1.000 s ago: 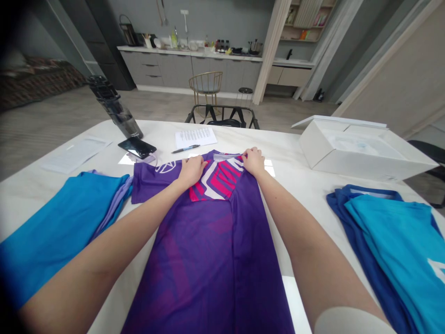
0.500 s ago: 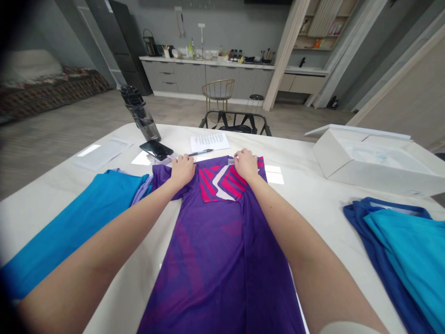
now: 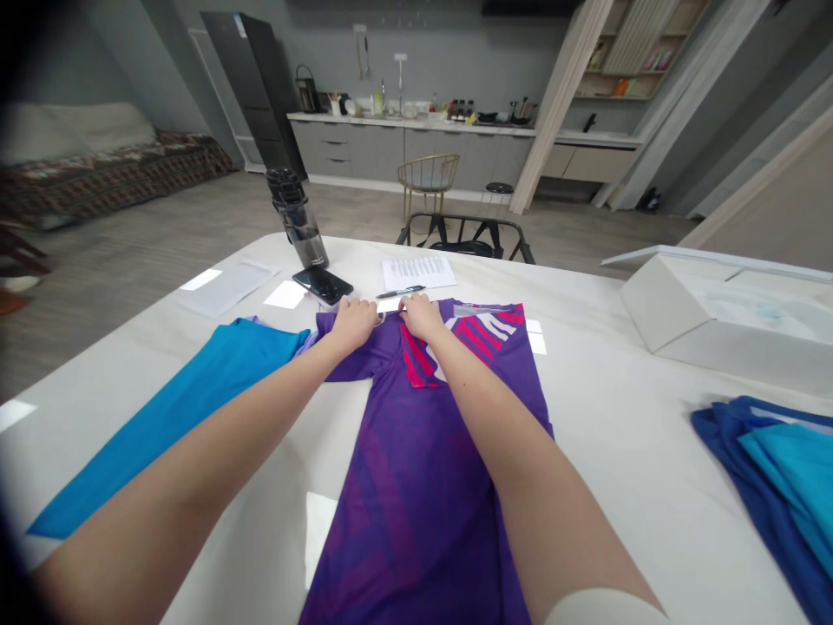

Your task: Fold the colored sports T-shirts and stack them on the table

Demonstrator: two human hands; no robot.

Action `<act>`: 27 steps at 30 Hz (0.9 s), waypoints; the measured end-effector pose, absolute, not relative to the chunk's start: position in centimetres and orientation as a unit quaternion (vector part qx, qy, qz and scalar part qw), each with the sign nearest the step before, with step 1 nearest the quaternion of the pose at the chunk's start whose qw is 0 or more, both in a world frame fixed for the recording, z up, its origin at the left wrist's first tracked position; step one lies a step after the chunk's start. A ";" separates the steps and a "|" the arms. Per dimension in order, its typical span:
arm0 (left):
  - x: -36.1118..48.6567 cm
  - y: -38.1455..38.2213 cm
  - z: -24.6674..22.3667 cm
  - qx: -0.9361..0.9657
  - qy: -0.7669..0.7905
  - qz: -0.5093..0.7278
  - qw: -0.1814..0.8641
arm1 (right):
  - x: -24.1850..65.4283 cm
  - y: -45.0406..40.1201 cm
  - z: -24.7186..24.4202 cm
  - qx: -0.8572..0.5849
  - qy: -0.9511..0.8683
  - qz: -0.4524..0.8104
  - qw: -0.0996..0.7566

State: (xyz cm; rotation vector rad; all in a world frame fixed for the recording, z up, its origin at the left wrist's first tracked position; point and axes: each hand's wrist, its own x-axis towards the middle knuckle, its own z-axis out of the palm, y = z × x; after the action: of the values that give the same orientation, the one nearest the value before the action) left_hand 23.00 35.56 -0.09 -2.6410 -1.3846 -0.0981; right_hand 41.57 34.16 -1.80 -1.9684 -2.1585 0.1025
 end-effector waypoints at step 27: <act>20.7 31.0 12.1 -0.834 -0.450 -0.216 -0.234 | 43.4 28.7 2.2 -0.722 -0.618 0.094 0.298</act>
State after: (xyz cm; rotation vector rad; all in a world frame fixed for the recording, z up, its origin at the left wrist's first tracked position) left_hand 20.70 30.99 12.13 -3.1010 -1.6731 -0.8044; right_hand 43.44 28.70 2.20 -1.9186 -1.6418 0.2485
